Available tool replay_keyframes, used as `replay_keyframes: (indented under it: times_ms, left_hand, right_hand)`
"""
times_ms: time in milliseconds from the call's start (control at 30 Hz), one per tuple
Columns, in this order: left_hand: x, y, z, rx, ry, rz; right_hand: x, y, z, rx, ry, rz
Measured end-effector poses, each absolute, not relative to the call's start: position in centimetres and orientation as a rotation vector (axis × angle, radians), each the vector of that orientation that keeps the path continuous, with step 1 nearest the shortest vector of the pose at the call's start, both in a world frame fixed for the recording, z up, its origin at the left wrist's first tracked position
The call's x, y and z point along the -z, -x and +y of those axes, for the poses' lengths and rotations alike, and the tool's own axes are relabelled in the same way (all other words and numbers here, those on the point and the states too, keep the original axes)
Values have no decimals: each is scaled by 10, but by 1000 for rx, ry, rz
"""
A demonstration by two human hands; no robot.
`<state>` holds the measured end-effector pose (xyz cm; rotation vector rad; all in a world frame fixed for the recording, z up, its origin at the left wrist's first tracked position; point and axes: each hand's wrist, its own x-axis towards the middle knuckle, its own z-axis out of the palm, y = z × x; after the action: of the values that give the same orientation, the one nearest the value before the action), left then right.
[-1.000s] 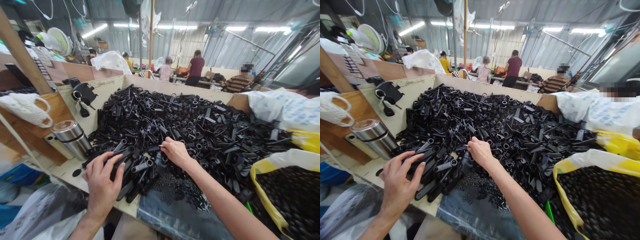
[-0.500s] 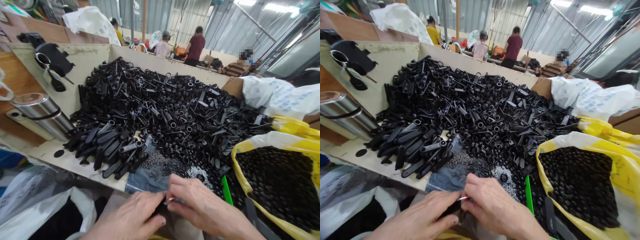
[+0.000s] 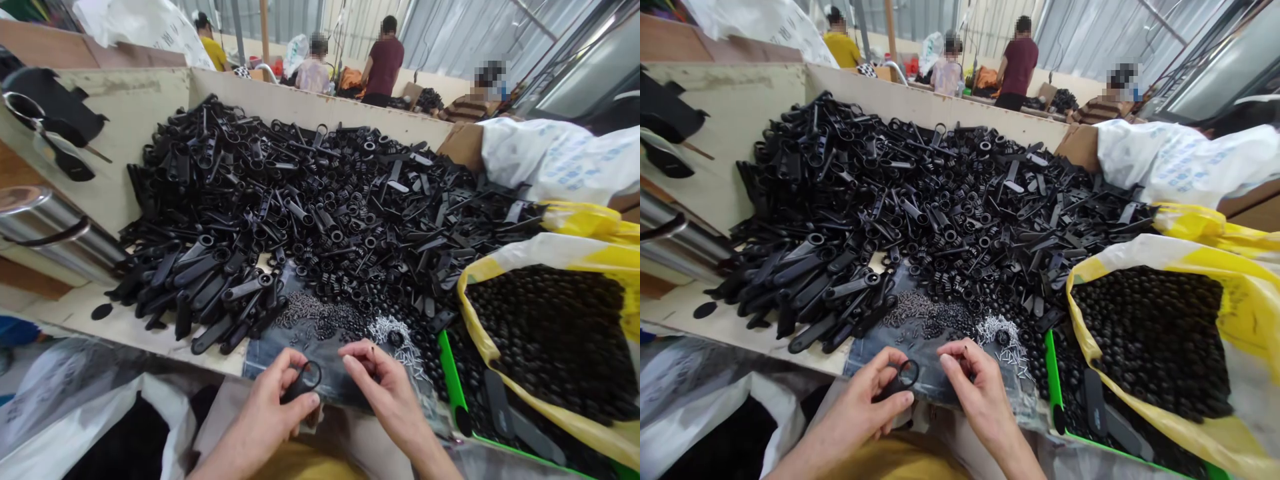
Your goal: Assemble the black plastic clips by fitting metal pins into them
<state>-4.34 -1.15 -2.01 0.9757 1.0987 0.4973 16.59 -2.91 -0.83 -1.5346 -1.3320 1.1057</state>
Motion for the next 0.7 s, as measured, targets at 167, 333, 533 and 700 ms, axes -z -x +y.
replay_keyframes:
  times_ms: [167, 333, 533, 700]
  left_hand:
    - [23, 46, -13, -535, -968, 1100]
    - [25, 47, -8, -490, -887, 1033]
    - [24, 38, -2, -515, -894, 1010]
    - [15, 36, -2, -576, -749, 962]
  right_hand:
    - [12, -175, -34, -950, 1590, -1472]
    - [-1, -209, -15, -674, 1662, -1554]
    - [-14, -226, 19, -353, 1862, -1788]
    - [-9, -222, 41, -375, 1948, -1913]
